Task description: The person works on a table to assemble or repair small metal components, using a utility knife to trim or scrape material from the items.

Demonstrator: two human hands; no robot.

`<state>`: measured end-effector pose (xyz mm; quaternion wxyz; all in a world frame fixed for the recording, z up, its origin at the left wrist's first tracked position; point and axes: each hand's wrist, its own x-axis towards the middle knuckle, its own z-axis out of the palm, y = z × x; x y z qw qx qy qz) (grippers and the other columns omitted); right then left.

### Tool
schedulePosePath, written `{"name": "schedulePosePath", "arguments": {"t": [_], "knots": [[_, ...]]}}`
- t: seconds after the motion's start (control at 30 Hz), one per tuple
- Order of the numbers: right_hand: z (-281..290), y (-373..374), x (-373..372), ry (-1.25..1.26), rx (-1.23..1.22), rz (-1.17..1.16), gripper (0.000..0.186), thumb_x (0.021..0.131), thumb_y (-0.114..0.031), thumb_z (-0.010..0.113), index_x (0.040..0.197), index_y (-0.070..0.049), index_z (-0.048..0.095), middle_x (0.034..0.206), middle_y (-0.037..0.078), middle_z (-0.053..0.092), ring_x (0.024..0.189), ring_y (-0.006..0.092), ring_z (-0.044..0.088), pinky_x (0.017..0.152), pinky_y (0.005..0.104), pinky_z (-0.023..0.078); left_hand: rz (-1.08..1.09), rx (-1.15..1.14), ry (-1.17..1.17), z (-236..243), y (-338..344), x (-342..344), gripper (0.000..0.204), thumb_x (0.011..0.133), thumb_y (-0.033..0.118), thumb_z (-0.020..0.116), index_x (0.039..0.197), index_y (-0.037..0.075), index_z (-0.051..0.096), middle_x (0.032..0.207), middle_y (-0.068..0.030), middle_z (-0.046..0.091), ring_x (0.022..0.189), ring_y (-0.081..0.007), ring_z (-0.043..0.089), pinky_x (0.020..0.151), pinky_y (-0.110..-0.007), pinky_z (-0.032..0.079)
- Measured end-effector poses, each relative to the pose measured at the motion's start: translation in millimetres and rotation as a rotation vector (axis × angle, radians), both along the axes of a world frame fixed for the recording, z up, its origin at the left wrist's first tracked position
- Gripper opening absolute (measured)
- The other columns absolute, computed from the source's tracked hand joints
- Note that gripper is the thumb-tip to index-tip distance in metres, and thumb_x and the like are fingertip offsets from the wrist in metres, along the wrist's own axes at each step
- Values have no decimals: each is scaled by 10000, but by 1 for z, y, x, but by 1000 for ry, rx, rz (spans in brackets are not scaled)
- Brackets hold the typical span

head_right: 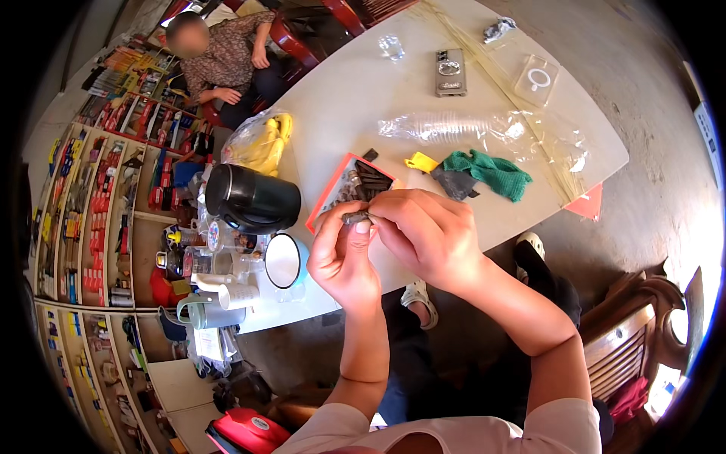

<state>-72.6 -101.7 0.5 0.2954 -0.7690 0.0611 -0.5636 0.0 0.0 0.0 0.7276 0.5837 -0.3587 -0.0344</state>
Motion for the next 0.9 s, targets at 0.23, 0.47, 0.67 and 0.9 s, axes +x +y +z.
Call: {"name": "schedulePosePath", "arguments": {"t": [0.23,0.47,0.67,0.9], "knots": [[7,5,3,-43,152,92,202,702,49,678,873,-35,611,828,74,666,614,206,626,545,276,496,-112,-116,144,5,3,6,199,861,-57,605,1056,-87,589,1036,-106,592,890,-138,586,784,-249,482],[11,5,1,23,335,186,158,738,47,643,860,-17,566,802,76,635,665,186,628,607,262,498,-63,-157,105,11,2,9,227,858,-22,603,1076,-79,569,973,-115,602,843,-185,601,732,-307,536],[-1,4,2,-46,560,331,151,767,74,601,833,-1,488,866,103,608,757,158,626,702,269,537,-166,-229,295,13,2,6,271,852,20,627,1096,-68,548,949,-126,602,853,-205,584,799,-310,484],[3,7,-4,18,701,428,127,834,85,529,884,6,442,905,124,571,786,143,595,717,272,528,-212,-234,337,13,1,9,252,843,11,640,1077,-57,576,950,-126,634,840,-190,607,764,-309,478]]}}
